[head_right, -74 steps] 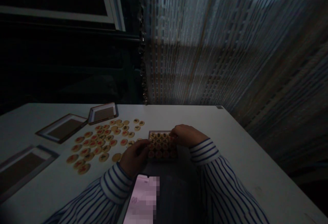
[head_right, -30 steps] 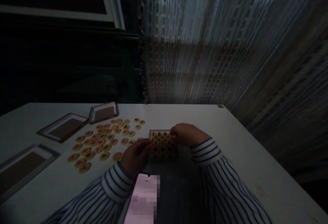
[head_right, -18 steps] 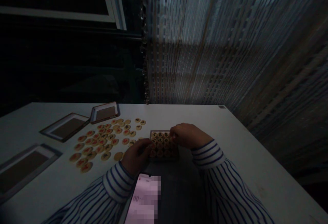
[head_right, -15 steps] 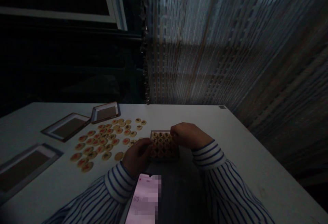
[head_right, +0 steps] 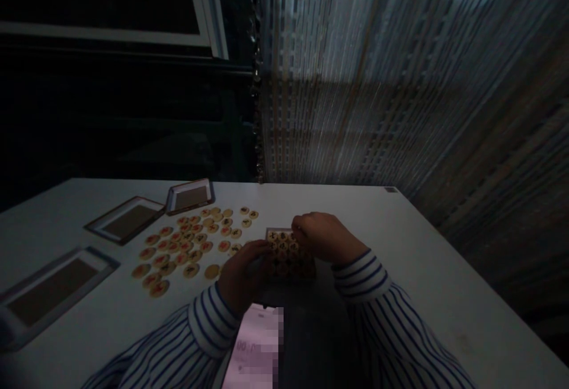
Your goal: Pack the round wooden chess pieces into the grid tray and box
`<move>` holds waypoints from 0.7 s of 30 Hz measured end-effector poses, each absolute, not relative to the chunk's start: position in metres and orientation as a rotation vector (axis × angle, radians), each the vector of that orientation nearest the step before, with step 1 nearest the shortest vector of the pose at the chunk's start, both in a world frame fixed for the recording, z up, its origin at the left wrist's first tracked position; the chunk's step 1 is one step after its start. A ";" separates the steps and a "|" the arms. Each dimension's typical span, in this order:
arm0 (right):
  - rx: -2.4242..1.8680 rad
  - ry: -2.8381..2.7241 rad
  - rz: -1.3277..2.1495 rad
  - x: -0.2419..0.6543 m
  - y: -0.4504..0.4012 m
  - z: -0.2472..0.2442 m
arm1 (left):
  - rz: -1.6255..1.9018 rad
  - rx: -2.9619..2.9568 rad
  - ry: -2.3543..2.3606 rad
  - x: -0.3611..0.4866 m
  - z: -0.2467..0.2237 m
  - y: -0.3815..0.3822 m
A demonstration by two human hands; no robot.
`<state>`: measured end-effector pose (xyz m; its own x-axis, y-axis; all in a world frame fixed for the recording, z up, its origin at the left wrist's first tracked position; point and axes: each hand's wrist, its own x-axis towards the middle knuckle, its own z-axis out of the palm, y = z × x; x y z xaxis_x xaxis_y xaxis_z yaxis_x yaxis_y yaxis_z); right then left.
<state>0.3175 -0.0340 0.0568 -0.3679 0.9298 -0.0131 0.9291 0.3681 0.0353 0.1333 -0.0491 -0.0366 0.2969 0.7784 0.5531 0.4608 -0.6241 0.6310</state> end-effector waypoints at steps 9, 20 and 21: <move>1.719 2.662 0.060 0.310 -0.037 0.060 | 1.257 2.244 1.078 0.131 -0.024 -0.052; 1.842 2.698 0.237 0.300 -0.043 0.067 | 1.236 2.247 1.201 0.103 0.003 -0.036; 1.856 2.703 0.251 0.299 -0.043 0.066 | 1.247 2.241 1.231 0.095 0.005 -0.033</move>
